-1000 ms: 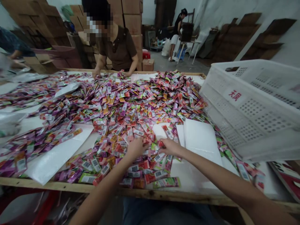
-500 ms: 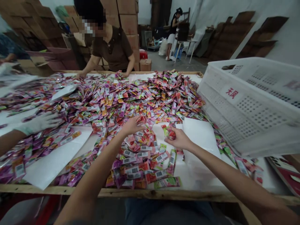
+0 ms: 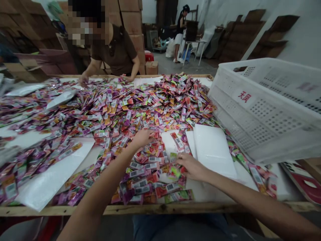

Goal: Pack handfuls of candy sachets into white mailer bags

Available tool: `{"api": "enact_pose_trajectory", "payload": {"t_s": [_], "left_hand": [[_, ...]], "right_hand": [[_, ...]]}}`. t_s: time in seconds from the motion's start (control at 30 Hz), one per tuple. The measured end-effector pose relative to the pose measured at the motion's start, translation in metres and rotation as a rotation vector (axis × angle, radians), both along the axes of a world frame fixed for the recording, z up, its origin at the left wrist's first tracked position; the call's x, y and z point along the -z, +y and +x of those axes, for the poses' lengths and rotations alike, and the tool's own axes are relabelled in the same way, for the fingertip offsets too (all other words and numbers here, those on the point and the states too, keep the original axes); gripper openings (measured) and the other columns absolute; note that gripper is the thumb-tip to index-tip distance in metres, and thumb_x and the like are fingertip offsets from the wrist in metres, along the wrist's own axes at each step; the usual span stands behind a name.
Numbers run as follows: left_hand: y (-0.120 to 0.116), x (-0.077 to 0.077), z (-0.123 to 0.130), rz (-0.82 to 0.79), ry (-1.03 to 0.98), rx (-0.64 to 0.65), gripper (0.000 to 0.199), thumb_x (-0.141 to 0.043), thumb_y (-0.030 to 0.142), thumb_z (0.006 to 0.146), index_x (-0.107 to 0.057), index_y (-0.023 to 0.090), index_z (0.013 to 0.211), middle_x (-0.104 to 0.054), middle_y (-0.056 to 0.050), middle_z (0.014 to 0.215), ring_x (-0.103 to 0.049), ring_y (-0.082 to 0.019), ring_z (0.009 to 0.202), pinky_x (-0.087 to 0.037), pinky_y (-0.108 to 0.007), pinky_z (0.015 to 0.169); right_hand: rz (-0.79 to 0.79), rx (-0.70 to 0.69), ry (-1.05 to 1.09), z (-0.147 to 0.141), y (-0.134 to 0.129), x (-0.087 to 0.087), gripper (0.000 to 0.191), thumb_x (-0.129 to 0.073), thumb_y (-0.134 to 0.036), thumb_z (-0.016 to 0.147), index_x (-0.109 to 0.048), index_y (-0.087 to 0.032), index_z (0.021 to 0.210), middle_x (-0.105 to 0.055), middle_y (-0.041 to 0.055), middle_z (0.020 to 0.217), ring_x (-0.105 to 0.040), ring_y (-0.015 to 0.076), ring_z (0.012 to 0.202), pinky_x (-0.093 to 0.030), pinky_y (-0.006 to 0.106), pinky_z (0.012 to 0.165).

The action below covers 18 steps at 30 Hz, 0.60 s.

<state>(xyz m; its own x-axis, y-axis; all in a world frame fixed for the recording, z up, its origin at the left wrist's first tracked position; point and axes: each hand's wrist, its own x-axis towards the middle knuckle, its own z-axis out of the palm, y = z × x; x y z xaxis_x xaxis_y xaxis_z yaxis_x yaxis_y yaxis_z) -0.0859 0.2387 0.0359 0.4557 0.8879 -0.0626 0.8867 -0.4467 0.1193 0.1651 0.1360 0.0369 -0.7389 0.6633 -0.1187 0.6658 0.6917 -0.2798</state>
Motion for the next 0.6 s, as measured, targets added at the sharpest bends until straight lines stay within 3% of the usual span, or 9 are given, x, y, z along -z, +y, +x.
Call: {"api": "enact_pose_trajectory", "payload": {"t_s": [0.07, 0.17, 0.27, 0.33, 0.43, 0.5, 0.6], "left_hand": [[0.003, -0.008, -0.006, 0.004, -0.081, 0.033, 0.031, -0.045, 0.045, 0.085, -0.057, 0.018, 0.094, -0.065, -0.009, 0.094, -0.061, -0.021, 0.086, -0.044, -0.028, 0.072], [0.010, -0.023, -0.016, 0.006, -0.218, 0.093, 0.032, -0.041, 0.045, 0.086, -0.054, 0.016, 0.086, -0.062, -0.009, 0.088, -0.058, -0.020, 0.080, -0.043, -0.028, 0.070], [0.014, -0.030, -0.021, -0.039, -0.304, 0.013, 0.030, -0.033, 0.041, 0.088, -0.050, 0.016, 0.089, -0.061, -0.007, 0.081, -0.056, -0.018, 0.072, -0.043, -0.027, 0.066], [0.011, -0.025, -0.020, -0.094, -0.264, 0.012, 0.029, -0.038, 0.040, 0.087, -0.049, 0.016, 0.097, -0.062, -0.006, 0.084, -0.058, -0.018, 0.074, -0.043, -0.027, 0.066], [-0.001, -0.009, -0.015, -0.145, -0.016, 0.082, 0.031, -0.056, 0.036, 0.077, -0.052, 0.018, 0.102, -0.064, -0.008, 0.095, -0.060, -0.023, 0.086, -0.044, -0.029, 0.070], [-0.010, 0.001, -0.012, -0.144, 0.098, 0.061, 0.028, -0.059, 0.033, 0.075, -0.056, 0.019, 0.099, -0.065, -0.009, 0.097, -0.060, -0.027, 0.090, -0.045, -0.031, 0.069], [-0.017, 0.008, -0.016, -0.122, 0.095, 0.031, 0.024, -0.052, 0.038, 0.080, -0.058, 0.020, 0.095, -0.065, -0.010, 0.097, -0.060, -0.027, 0.091, -0.045, -0.032, 0.070]], "right_hand": [[0.009, 0.059, 0.007, 0.016, 0.002, -0.007, 0.028, -0.050, -0.004, 0.066, -0.058, -0.012, 0.091, -0.057, 0.0138, 0.102, -0.050, 0.0241, 0.098, -0.040, 0.037, 0.083], [-0.059, 0.053, -0.147, 0.024, 0.005, -0.011, 0.030, -0.048, -0.005, 0.067, -0.056, -0.010, 0.096, -0.060, 0.0124, 0.086, -0.054, 0.0232, 0.085, -0.042, 0.033, 0.074], [-0.037, -0.033, -0.176, 0.009, 0.012, -0.007, 0.043, -0.057, -0.013, 0.065, -0.055, -0.013, 0.108, -0.063, 0.0101, 0.088, -0.056, 0.0238, 0.083, -0.040, 0.033, 0.074], [0.012, -0.193, -0.175, -0.008, 0.017, -0.001, 0.041, -0.058, -0.013, 0.069, -0.056, -0.017, 0.110, -0.064, 0.0087, 0.088, -0.057, 0.0235, 0.086, -0.039, 0.034, 0.075], [0.081, -0.390, -0.211, -0.028, 0.023, 0.012, 0.022, -0.049, -0.010, 0.078, -0.062, -0.016, 0.095, -0.064, 0.0085, 0.081, -0.057, 0.0219, 0.084, -0.038, 0.034, 0.075], [0.107, -0.412, -0.220, -0.030, 0.026, 0.017, 0.018, -0.047, -0.010, 0.080, -0.063, -0.015, 0.087, -0.064, 0.0094, 0.080, -0.057, 0.0215, 0.085, -0.038, 0.034, 0.076], [0.048, -0.322, -0.151, -0.014, 0.030, 0.015, 0.020, -0.055, -0.008, 0.071, -0.063, -0.015, 0.089, -0.062, 0.0120, 0.096, -0.056, 0.0224, 0.088, -0.040, 0.034, 0.077]]}}
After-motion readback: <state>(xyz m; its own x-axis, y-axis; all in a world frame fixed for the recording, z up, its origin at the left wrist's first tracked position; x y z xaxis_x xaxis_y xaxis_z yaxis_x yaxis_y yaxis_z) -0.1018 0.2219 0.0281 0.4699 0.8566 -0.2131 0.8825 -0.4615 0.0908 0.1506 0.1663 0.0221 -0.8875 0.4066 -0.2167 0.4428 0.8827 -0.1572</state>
